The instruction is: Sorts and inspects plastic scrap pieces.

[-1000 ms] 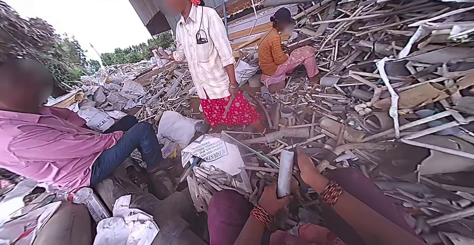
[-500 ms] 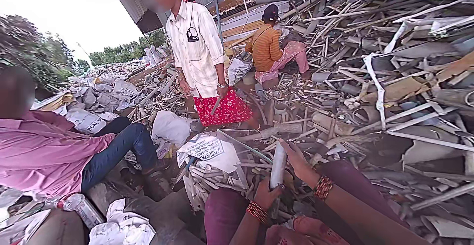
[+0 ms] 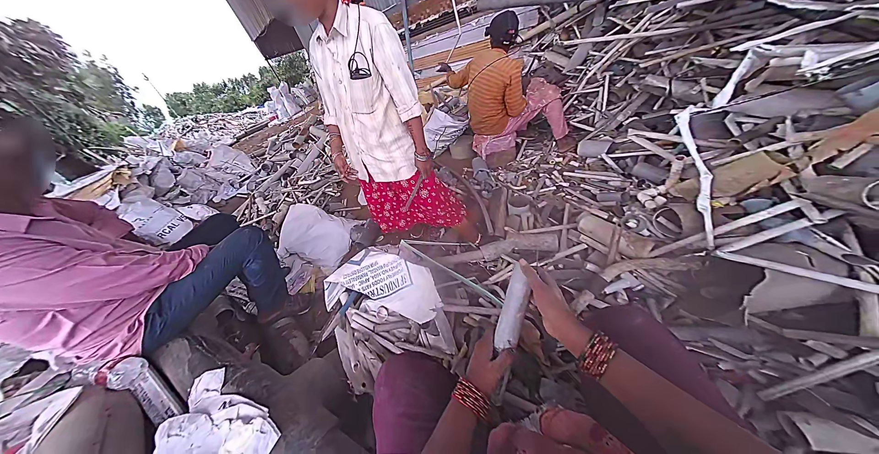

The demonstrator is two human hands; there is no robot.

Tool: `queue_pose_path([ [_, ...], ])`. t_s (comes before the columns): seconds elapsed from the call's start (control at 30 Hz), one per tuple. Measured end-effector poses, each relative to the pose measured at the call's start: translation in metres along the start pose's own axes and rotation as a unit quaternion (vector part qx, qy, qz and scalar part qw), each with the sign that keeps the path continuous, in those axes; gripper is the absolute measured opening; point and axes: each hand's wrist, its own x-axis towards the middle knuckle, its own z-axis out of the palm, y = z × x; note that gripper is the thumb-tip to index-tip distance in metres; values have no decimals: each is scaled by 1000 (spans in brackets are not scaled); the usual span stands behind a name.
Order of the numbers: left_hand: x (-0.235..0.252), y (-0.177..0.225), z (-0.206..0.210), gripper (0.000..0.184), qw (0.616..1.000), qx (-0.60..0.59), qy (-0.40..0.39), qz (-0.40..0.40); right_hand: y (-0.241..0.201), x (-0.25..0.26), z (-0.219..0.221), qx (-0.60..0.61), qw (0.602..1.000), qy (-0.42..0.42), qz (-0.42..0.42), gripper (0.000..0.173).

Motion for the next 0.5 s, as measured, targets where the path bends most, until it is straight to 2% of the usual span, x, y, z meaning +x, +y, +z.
queue_pose_path([
  [0.23, 0, -4, -2, 86, 1000, 24, -3, -6, 1, -1, -1, -3, 1000, -9, -6, 58],
  [0.43, -1, -7, -1, 88, 1000, 12, -5, 2, -2, -3, -2, -8, 1000, -16, 10, 64],
  [0.5, -1, -11, -1, 87, 1000, 10, 0, 7, -2, -4, -2, -11, 1000, -18, 6, 61],
])
